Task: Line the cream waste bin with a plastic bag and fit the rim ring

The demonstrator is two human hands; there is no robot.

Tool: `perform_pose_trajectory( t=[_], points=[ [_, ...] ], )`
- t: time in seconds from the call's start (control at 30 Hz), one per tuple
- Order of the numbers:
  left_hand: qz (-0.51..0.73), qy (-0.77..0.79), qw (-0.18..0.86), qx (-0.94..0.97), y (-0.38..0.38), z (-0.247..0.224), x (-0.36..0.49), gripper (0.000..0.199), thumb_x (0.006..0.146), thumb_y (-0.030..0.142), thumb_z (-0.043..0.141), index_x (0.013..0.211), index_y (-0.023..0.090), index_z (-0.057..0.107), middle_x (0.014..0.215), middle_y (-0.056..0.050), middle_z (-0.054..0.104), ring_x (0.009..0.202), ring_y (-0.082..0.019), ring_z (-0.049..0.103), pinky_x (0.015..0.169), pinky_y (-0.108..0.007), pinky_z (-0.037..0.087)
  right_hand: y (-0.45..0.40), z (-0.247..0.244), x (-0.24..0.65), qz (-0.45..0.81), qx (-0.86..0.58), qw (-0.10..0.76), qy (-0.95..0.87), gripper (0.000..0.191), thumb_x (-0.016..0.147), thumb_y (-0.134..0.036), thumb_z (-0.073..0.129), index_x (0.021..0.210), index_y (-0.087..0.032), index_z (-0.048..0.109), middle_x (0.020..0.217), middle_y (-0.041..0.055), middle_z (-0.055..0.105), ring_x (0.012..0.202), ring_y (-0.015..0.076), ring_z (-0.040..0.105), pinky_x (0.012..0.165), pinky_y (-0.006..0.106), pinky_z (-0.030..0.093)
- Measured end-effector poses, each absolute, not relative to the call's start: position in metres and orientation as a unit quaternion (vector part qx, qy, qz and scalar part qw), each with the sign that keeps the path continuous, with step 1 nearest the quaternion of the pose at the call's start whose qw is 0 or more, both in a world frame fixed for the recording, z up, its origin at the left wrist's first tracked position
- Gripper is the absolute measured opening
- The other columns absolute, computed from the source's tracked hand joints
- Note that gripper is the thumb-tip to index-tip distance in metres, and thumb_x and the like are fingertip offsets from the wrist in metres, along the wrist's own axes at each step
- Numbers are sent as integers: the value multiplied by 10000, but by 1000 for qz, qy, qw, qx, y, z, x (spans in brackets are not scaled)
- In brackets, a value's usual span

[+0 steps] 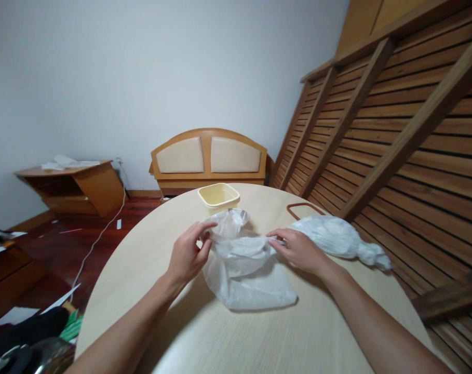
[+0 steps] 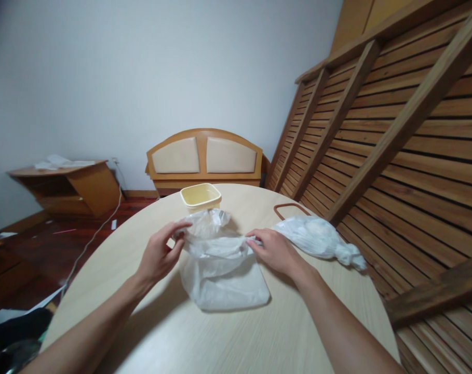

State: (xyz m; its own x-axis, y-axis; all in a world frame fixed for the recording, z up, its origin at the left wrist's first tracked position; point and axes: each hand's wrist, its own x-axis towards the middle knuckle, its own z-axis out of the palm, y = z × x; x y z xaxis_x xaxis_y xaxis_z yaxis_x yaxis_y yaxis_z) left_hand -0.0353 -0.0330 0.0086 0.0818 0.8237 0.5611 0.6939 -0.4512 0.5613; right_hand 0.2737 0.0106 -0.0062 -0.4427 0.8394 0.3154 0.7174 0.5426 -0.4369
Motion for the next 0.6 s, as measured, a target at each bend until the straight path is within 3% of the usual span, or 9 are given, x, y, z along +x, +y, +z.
perform_pose_trajectory(
  t=[0.13,0.3,0.4,0.47,0.53,0.6],
  points=[
    [457,510,40,728,-35,16,-35,232,905,289,479,966,184,676,903,-53,693,793,-171,628,757,-291,494,13,-3,277,137,-497,267,-814,407,1012,-414,401,999,-223,760,981,73,783,879,230,702,773,317,480],
    [404,556,32,726,-32,18,-37,445,983,404,400,680,194,649,754,-51,668,721,-174,601,691,-304,474,14,-9,282,138,-540,204,-805,375,908,-478,584,1090,-202,760,680,34,723,646,213,659,604,291,411],
    [367,559,5,743,-30,14,-39,459,974,392,456,598,199,636,960,-81,706,894,-213,626,779,-339,518,14,-14,284,157,-540,154,-812,414,852,-485,651,1119,-189,763,689,38,728,629,210,658,576,283,395],
    [361,531,-24,766,-29,11,-38,332,944,349,535,684,201,678,1170,-91,687,1055,-250,608,894,-389,537,14,-16,285,166,-540,139,-813,424,852,-489,648,1120,-181,763,720,49,743,641,213,667,573,283,399],
    [357,478,-41,801,-28,8,-36,180,923,227,549,966,216,723,1343,-86,627,1194,-259,563,1002,-432,522,14,-17,284,164,-545,135,-811,410,860,-474,640,1112,-173,761,740,58,751,657,217,675,581,285,405],
    [329,414,-34,848,-28,4,-34,448,886,68,489,1270,248,635,1456,-64,565,1293,-234,517,1070,-445,499,15,-19,284,154,-550,134,-810,359,864,-430,637,1080,-173,764,741,61,752,660,217,673,592,288,408]
  ],
)
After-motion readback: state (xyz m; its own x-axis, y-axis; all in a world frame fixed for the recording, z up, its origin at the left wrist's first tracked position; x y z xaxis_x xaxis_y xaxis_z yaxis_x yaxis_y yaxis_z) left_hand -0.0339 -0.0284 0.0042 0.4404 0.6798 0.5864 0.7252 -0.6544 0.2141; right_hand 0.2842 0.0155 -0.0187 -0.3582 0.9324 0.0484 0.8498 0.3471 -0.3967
